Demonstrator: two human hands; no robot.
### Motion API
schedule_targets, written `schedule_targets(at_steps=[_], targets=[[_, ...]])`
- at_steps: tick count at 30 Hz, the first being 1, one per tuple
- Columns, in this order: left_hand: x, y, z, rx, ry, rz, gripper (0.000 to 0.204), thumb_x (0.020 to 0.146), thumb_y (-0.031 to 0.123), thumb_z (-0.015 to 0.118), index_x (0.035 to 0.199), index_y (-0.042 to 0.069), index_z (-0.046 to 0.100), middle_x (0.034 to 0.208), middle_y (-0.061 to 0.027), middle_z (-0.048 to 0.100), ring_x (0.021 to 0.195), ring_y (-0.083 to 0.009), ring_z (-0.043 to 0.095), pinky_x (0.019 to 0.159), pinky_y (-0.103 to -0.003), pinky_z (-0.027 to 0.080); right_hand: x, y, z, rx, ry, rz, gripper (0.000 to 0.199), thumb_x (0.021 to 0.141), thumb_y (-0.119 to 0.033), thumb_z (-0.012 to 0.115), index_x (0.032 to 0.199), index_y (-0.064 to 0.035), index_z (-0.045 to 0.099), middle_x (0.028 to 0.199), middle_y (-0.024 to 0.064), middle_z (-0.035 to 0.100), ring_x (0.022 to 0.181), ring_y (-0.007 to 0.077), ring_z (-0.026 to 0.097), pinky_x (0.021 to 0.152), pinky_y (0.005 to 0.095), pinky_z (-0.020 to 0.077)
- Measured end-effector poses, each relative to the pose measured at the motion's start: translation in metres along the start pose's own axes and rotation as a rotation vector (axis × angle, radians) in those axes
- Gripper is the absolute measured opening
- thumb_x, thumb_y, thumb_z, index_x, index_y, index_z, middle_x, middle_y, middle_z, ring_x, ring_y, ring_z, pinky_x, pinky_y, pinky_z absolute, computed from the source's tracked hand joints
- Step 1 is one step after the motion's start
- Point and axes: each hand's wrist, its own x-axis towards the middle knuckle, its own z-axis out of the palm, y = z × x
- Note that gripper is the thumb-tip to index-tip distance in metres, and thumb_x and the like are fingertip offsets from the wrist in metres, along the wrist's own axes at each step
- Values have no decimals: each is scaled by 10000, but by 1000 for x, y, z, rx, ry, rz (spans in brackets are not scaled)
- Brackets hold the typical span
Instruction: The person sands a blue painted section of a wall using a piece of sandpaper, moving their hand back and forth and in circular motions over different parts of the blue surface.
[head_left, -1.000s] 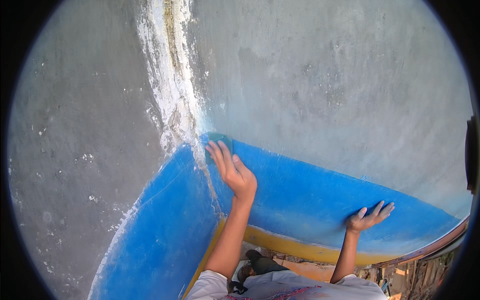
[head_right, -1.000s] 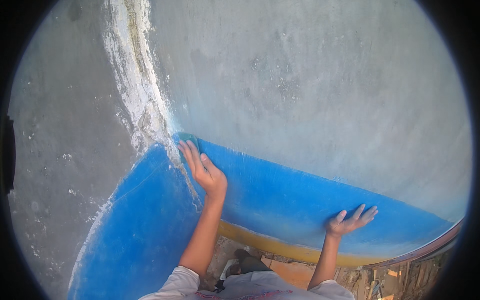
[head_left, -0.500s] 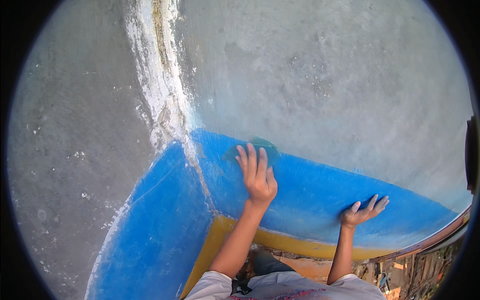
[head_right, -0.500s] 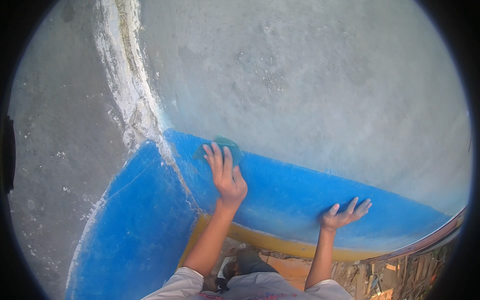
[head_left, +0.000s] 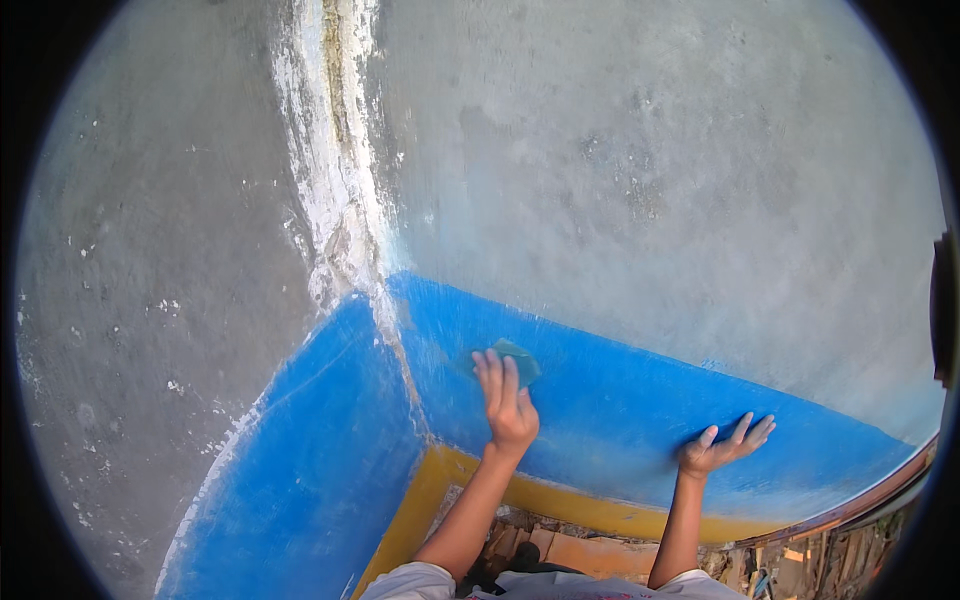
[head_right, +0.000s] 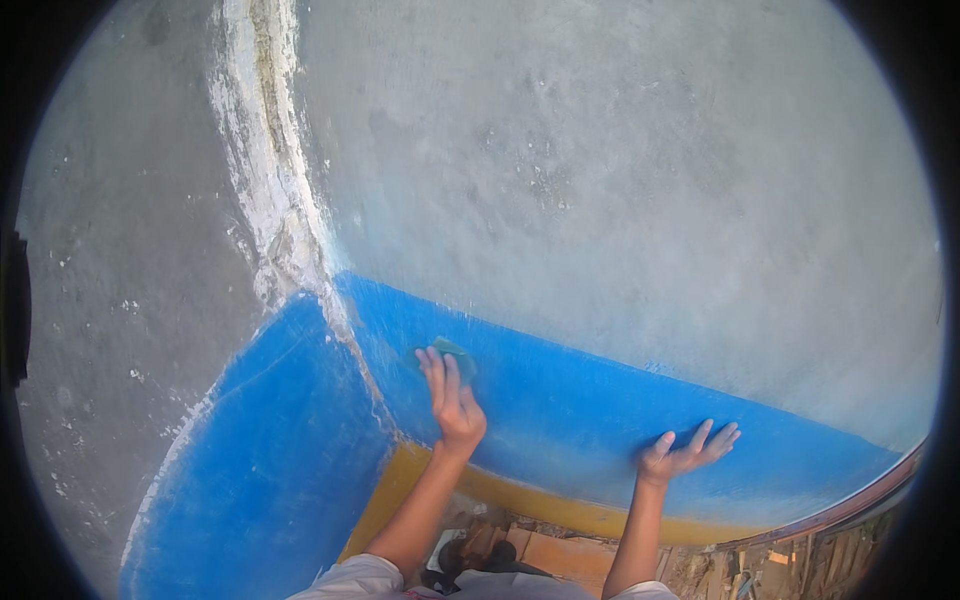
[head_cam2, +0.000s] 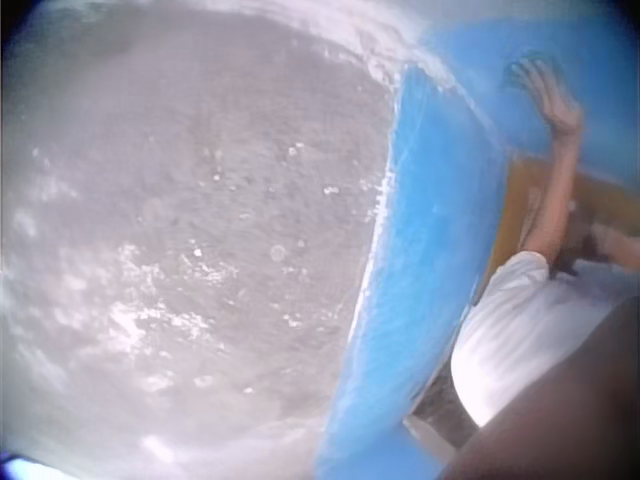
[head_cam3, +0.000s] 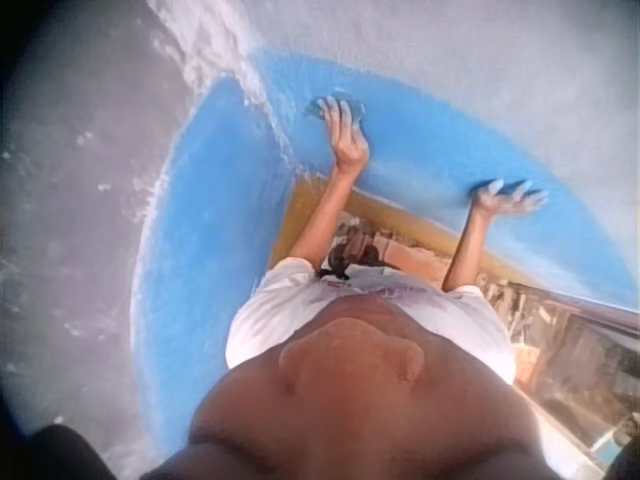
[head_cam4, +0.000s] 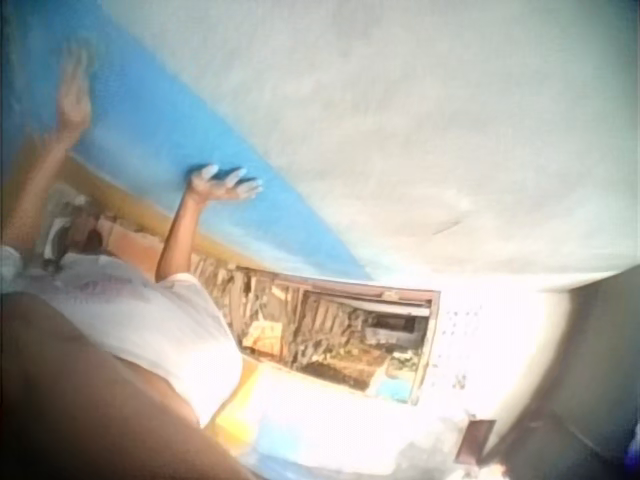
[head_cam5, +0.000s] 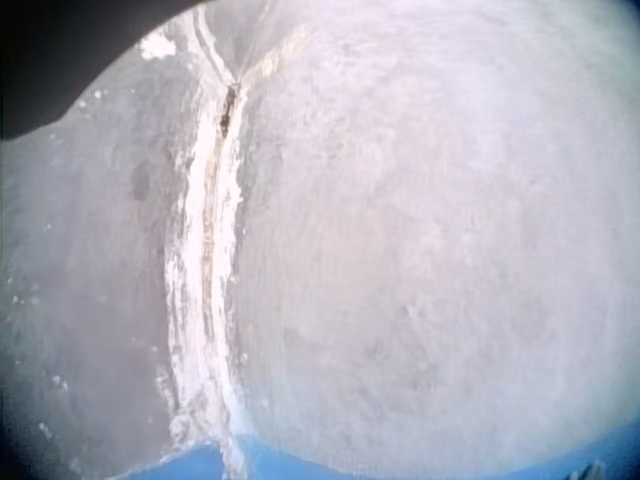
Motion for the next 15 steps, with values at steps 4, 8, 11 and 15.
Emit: schedule_targets(at_steps=[4, 8, 11, 15], targets=[[43, -1, -10, 8, 193, -414, 455, 997, 100, 431, 1378, -149, 426, 1517, -322, 295, 1437, -493, 200, 1145, -608, 180, -3, 4, -7, -10, -48, -1, 573, 1007, -401, 408, 1462, -53, 394, 1554, 243, 281, 1447, 436, 226, 1153, 601, 140], [77, 16, -3, 33, 167, -201, 444, 999, 97, 418, 1371, -144, 440, 1507, -327, 310, 1429, -507, 208, 1139, -607, 203, -3, 2, -2, 16, -16, 1, 570, 1001, -394, 422, 1460, -56, 399, 1554, 241, 282, 1445, 439, 229, 1154, 608, 130], [31, 20, -7, 2, -80, 67, 440, 1027, 94, 333, 1394, -138, 408, 1523, -314, 288, 1442, -492, 181, 1167, -549, 202, -4, 0, -2, 17, -19, 10, 570, 999, -392, 426, 1458, -54, 401, 1552, 244, 284, 1445, 440, 230, 1154, 611, 127], [20, -22, -23, 35, -12, -10, 447, 949, 70, 470, 1350, -125, 484, 1494, -312, 352, 1423, -515, 220, 1144, -598, 206, -4, 4, -4, 26, -25, -10, 573, 997, -392, 430, 1459, -54, 402, 1550, 245, 289, 1446, 440, 230, 1153, 613, 126]])
